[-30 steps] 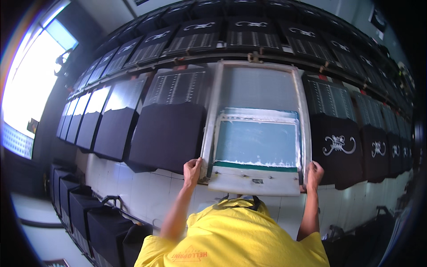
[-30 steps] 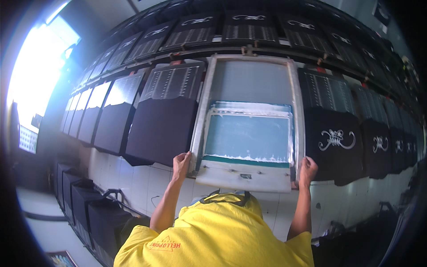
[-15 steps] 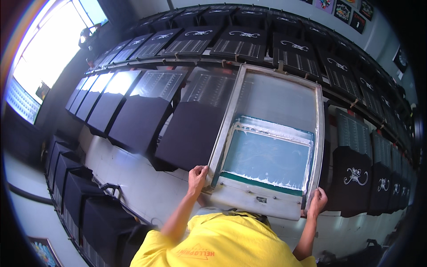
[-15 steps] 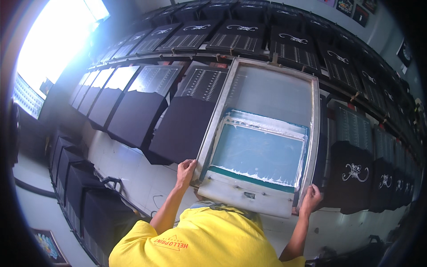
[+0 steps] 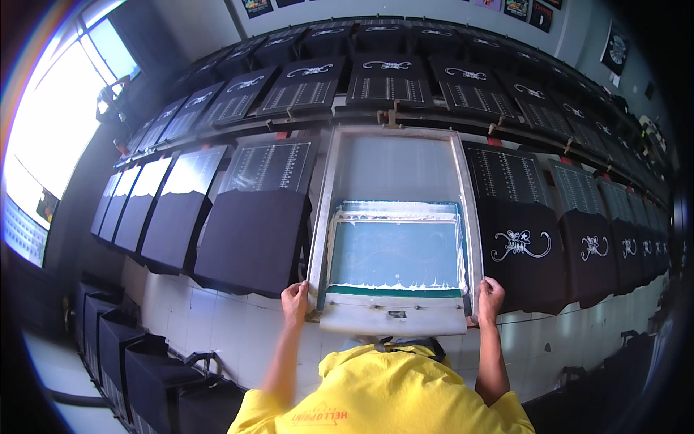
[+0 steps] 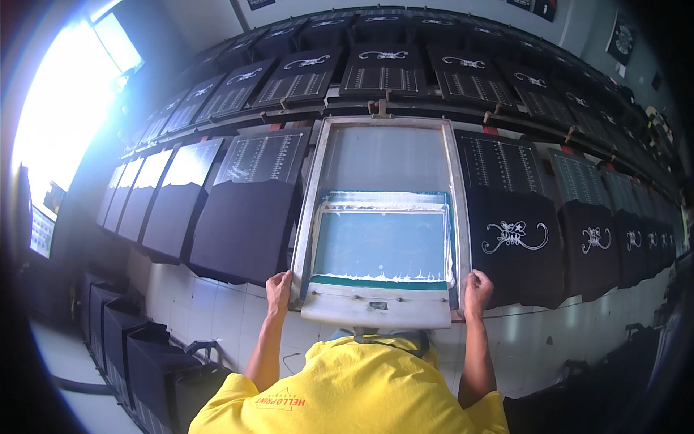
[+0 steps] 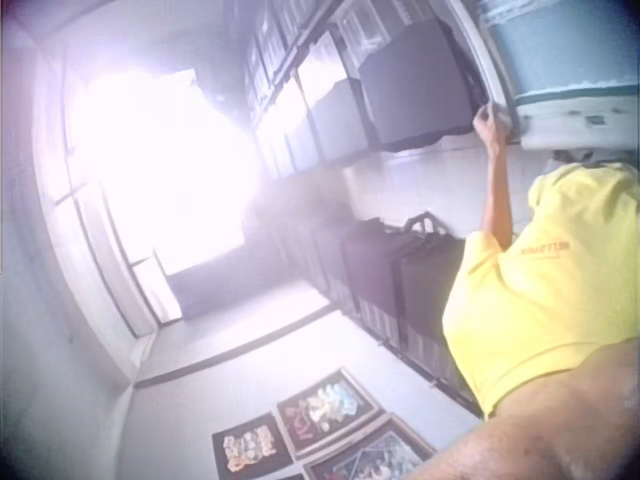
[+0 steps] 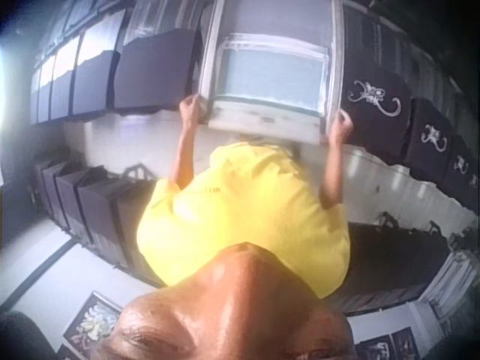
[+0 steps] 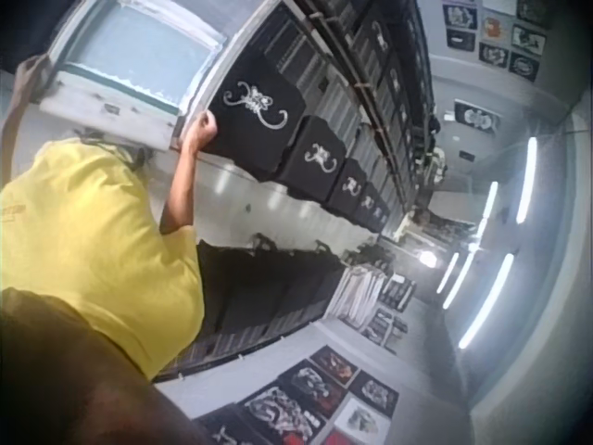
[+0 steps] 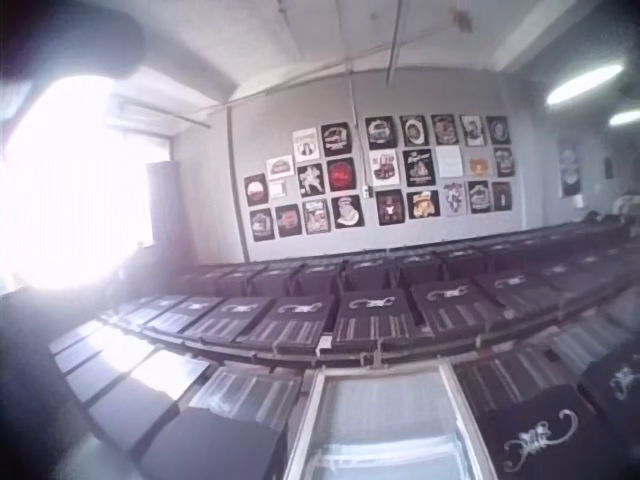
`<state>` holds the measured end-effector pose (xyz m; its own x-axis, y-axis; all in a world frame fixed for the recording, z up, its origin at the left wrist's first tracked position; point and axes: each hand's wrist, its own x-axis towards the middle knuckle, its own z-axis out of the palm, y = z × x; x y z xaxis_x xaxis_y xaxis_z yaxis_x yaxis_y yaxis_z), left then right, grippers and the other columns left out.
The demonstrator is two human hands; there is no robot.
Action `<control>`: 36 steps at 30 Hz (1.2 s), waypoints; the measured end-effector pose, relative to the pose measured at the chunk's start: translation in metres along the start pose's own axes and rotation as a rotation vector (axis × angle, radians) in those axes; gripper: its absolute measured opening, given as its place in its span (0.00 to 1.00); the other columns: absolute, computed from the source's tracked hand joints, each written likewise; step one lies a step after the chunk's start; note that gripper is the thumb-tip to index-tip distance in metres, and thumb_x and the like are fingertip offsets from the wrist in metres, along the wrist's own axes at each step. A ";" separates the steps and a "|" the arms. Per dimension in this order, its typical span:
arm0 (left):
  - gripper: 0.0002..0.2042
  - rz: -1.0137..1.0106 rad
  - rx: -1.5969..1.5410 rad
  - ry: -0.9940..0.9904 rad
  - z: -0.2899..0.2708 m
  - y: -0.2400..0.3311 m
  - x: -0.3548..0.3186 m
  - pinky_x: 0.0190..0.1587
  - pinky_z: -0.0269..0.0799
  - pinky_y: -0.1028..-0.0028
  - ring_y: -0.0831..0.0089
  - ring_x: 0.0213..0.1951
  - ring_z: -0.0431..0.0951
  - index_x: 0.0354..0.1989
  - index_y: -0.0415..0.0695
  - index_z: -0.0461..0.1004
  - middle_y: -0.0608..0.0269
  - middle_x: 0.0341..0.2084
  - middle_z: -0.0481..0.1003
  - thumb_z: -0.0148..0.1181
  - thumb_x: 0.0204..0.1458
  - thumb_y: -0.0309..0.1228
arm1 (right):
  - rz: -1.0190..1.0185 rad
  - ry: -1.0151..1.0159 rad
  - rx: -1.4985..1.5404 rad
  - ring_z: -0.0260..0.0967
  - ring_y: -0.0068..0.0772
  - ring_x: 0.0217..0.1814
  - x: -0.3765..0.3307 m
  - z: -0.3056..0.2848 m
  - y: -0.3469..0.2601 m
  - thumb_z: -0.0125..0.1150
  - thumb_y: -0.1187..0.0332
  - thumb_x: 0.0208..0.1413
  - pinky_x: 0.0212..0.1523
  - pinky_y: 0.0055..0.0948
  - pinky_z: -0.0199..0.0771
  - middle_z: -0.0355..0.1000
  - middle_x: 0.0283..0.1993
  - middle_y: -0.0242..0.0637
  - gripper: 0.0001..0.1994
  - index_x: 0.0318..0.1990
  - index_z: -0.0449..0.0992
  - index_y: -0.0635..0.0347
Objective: The person performs screen printing on a series of black shirts by lowering a mesh frame onto each garment and spreading white ink across the screen with a squeegee. They lift the frame after each pass and move to the next printing station in the row.
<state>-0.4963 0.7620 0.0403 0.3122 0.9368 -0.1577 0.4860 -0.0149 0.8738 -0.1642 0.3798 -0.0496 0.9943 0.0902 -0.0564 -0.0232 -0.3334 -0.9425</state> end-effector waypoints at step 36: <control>0.18 0.190 0.288 -0.101 0.001 0.004 0.009 0.34 0.74 0.67 0.65 0.28 0.81 0.40 0.34 0.82 0.48 0.24 0.80 0.62 0.57 0.41 | -0.070 0.091 -0.120 0.78 0.32 0.34 0.007 0.011 0.009 0.59 0.72 0.59 0.39 0.30 0.75 0.80 0.31 0.45 0.10 0.42 0.81 0.71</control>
<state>-0.4909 0.7704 0.0420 0.4908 0.8691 -0.0618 0.6171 -0.2967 0.7288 -0.1584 0.3877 -0.0617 0.9985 0.0337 0.0428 0.0532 -0.4398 -0.8965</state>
